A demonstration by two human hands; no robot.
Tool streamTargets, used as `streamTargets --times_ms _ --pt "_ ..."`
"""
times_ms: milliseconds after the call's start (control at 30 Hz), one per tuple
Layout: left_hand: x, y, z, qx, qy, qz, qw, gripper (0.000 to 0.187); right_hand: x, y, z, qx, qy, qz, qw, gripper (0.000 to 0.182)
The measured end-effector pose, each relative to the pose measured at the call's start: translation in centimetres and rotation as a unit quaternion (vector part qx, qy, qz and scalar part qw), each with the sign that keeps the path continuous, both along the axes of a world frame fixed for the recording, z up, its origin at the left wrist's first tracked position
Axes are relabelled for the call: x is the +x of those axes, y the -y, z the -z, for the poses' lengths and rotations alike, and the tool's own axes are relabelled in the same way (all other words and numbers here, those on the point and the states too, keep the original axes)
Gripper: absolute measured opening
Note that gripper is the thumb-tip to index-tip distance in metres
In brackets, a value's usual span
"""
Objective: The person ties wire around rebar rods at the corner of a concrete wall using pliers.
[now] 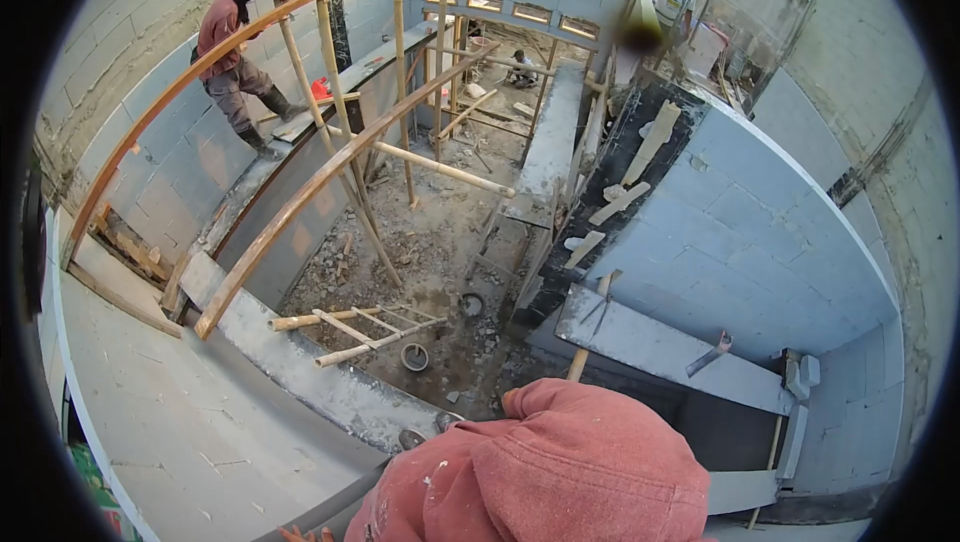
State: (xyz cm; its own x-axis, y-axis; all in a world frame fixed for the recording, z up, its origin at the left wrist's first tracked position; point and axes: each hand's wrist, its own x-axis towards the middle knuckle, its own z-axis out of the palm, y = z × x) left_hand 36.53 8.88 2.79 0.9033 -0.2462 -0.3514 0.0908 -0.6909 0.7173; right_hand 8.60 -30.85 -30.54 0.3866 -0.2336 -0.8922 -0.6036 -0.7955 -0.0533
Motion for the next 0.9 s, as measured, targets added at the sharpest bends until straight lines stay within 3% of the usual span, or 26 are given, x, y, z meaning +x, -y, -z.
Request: streamTargets --times_ms 133,233,367,433,533,633,700,767,900 --pt "3.4 1.5 5.8 0.001 0.003 0.012 1.000 0.086 0.3 -0.5 -5.9 0.020 -0.041 0.002 0.999 0.037" --pt "5.4 2.2 10.9 0.033 0.011 0.035 0.999 0.084 -0.4 0.2 -4.7 0.069 -0.029 -0.020 0.997 0.039" --pt "6.9 2.5 14.9 0.077 0.000 0.061 0.995 0.080 1.4 0.1 -4.4 0.026 -0.001 -0.030 0.999 0.037" --pt "7.8 1.3 16.4 0.098 -0.014 0.068 0.993 0.079 3.1 -0.3 -7.4 0.013 0.040 -0.026 0.999 0.036" --pt "9.7 -1.2 18.8 0.125 -0.038 0.070 0.989 0.077 4.4 -1.0 -6.9 0.005 0.073 0.033 0.997 0.037" --pt "11.8 -5.0 21.3 0.132 -0.072 0.058 0.987 0.075 5.1 -1.0 -5.9 0.015 0.026 0.047 0.998 0.037" --pt "12.9 -6.9 22.9 0.154 -0.089 0.066 0.982 0.074 5.2 -0.9 -6.5 0.024 0.026 -0.010 0.999 0.036" --pt "12.1 -6.0 21.1 0.301 -0.076 0.183 0.933 0.078 5.3 -1.0 -6.9 0.027 0.027 -0.023 0.999 0.035" --pt "8.7 -2.7 18.5 0.303 0.024 0.193 0.933 0.082 5.1 -1.3 -6.5 0.019 0.027 0.013 0.999 0.035"
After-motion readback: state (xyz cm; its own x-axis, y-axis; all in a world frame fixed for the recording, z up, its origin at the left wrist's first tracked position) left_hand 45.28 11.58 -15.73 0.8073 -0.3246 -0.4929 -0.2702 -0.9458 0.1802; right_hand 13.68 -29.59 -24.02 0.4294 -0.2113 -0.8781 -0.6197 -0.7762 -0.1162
